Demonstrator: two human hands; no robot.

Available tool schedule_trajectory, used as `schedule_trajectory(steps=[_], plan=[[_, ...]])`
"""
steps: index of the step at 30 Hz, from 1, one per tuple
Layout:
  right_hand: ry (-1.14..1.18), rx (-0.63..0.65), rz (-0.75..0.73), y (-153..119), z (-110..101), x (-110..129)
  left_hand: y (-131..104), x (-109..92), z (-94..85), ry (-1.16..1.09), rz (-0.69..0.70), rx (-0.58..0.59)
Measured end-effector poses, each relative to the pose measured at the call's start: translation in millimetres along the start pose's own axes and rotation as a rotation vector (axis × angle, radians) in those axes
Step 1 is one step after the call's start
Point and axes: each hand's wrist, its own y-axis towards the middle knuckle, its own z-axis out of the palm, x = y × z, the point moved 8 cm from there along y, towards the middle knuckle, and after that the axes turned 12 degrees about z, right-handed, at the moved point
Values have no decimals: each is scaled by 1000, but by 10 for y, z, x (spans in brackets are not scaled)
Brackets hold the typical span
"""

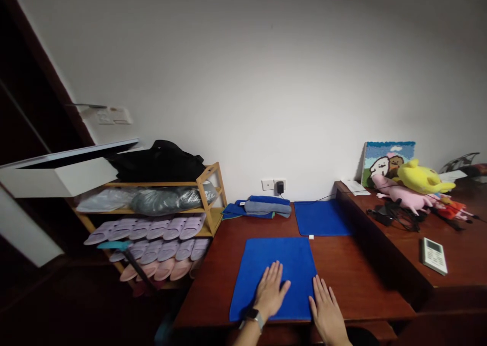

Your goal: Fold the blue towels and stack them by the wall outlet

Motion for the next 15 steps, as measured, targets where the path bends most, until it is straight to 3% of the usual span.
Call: schedule_trajectory(steps=[3,6,11,15], plan=[[-5,5,8,-21,-22,12,-314,699,-257,70,-216,-12],[-28,34,30,-25,-15,12,-517,1086,-377,111,-270,-42],[-54,96,91,180,-126,123,-582,1162,-326,127,-239,-80],[-16,107,58,658,-365,405,-573,1145,-314,121,-240,-76]])
